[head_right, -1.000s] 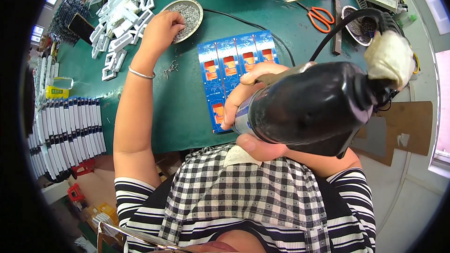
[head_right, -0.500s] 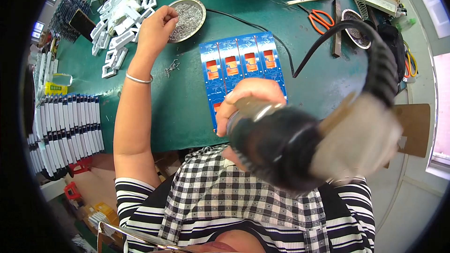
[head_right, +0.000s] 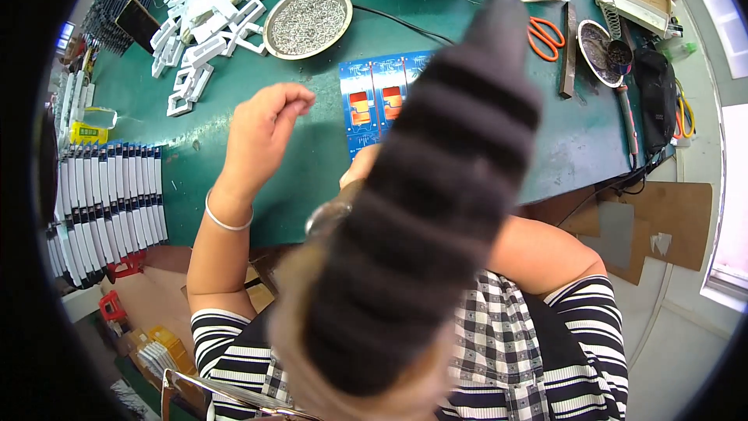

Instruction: The person fastens small screws onto circuit boards with an electric screwdriver at an assembly station.

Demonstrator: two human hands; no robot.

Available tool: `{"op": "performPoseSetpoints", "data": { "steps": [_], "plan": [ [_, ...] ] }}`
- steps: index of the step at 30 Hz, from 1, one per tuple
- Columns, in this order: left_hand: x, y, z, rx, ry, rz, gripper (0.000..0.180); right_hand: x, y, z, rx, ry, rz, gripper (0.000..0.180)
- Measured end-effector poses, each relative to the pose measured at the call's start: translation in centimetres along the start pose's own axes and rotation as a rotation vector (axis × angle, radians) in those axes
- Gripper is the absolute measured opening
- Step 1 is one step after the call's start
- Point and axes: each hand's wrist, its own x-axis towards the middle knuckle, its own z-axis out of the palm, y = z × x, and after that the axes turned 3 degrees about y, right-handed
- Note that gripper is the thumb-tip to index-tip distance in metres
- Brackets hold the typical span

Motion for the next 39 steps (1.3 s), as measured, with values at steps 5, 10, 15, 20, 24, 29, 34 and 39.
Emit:
{"op": "performPoseSetpoints", "data": {
  "steps": [5,10,15,20,24,29,34,39],
  "plan": [
    [-3.1,2.8,-0.5,-0.166,-0.083,-0.166,0.01,0.3,1.3,-1.0,0.076,0.07,0.038,0.059],
    [-5.2,4.8,1.2,-0.22,-0.203,-0.039,0.014,0.9,1.5,-3.0,0.145,0.19,0.059,0.059],
    [-6.6,4.9,3.4,-0.182,-0.156,0.066,0.017,0.6,-0.7,-4.7,0.248,0.31,-0.017,0.057],
    [-7.2,5.3,5.1,0.003,-0.175,0.022,0.018,-0.4,-1.4,-5.2,0.15,0.305,-0.039,0.059],
    [-7.3,5.6,5.6,0.056,-0.187,-0.002,0.017,-0.9,-1.5,-5.2,0.141,0.302,-0.009,0.06],
    [-6.6,6.2,4.9,0.131,-0.249,-0.001,0.015,-0.9,-1.6,-4.9,0.223,0.264,0.045,0.062],
    [-5.6,6.4,4.8,0.18,-0.292,0.039,0.013,-0.6,-2.9,-4.9,0.057,0.038,0.072,0.061],
    [-6.1,5.9,5.1,0.166,-0.244,0.034,0.012,0.0,-2.6,-4.4,-0.206,-0.141,0.061,0.062]
  ]
}}
